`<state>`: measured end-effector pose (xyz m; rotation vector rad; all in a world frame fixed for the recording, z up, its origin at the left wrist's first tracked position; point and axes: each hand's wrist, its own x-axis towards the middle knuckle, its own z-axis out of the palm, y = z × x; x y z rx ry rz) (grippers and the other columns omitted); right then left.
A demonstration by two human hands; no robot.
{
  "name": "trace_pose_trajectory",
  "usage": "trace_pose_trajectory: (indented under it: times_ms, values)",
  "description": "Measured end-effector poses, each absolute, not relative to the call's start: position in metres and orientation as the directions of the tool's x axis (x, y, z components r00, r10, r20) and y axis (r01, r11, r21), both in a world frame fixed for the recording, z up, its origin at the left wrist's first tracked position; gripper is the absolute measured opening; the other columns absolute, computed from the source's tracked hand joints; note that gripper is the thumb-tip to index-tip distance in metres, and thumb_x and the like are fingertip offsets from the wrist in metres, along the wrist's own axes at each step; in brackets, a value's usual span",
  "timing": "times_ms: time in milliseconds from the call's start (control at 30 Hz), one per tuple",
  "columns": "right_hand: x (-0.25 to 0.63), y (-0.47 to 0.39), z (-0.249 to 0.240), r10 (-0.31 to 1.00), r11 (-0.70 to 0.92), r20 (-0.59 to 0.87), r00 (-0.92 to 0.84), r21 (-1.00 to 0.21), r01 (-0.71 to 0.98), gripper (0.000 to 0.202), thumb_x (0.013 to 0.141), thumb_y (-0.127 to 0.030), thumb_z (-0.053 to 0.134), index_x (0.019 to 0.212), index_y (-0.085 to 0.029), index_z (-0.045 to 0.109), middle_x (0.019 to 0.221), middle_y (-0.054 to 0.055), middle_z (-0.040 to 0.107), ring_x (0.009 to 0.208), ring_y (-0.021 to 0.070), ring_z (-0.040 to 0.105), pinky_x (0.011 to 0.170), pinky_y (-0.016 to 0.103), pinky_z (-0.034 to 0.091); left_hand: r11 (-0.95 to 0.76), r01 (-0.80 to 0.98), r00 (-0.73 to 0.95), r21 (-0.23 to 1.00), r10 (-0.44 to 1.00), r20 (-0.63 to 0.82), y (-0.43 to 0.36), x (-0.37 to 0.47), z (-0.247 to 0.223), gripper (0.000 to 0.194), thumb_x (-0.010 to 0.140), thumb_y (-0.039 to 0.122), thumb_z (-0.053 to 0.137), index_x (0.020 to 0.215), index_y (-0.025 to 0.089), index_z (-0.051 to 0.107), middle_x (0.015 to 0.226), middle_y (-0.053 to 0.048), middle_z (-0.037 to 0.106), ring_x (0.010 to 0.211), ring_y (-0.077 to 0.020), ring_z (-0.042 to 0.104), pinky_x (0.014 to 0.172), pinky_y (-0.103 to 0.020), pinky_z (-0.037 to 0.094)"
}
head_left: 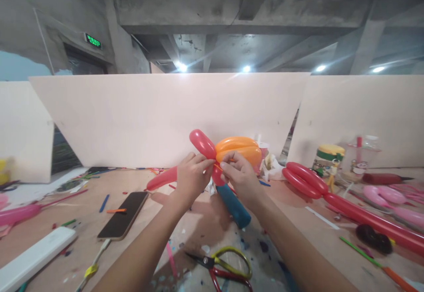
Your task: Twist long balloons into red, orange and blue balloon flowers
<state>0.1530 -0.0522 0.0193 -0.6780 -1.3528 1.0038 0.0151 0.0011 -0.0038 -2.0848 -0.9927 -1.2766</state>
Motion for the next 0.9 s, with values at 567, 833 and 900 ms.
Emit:
trace_pose_trajectory:
  times_ms: [567,833,900]
  values:
    - [0.172,-0.033,0.012,0.754,0.384,0.564,-0.337,-0.794,-0.47,0.009,0.049,-0.012,0.05,0.054,-0.018,0.046,0.042,-0.007,0.042,0.038,0.0073,0.037,0.041,0.02,0.024,-0.302,-0.165,0.366,0.939,0.866,0.342,-0.024,0.045,0.017,0.022,0.073,0.017,0.058,0.092,0.013,0.069,0.077,-0.005,0.069,0.066,-0.0158,0.062,0.064,-0.027,0.049]
    - [0.167,-0.054,0.015,0.686,0.718,0.657,-0.312,-0.68,0.146,0.007,0.05,-0.013,0.042,0.05,-0.019,0.037,0.047,-0.007,0.033,0.047,0.0078,0.028,0.045,0.021,0.02,0.066,-0.604,0.33,0.794,0.928,0.173,-0.016,0.057,0.009,0.018,0.065,0.017,0.071,0.08,0.012,0.063,0.071,-0.003,0.061,0.061,-0.011,0.058,0.059,-0.023,0.047]
    - [0.166,-0.059,0.016,0.635,0.772,0.699,-0.328,-0.575,0.271,0.007,0.051,-0.014,0.041,0.051,-0.019,0.037,0.047,-0.006,0.032,0.047,0.0078,0.028,0.046,0.021,0.021,0.09,-0.593,0.346,0.8,0.926,0.152,-0.016,0.06,0.001,0.015,0.064,0.016,0.07,0.076,0.012,0.062,0.068,-0.002,0.06,0.061,-0.0116,0.057,0.058,-0.023,0.046]
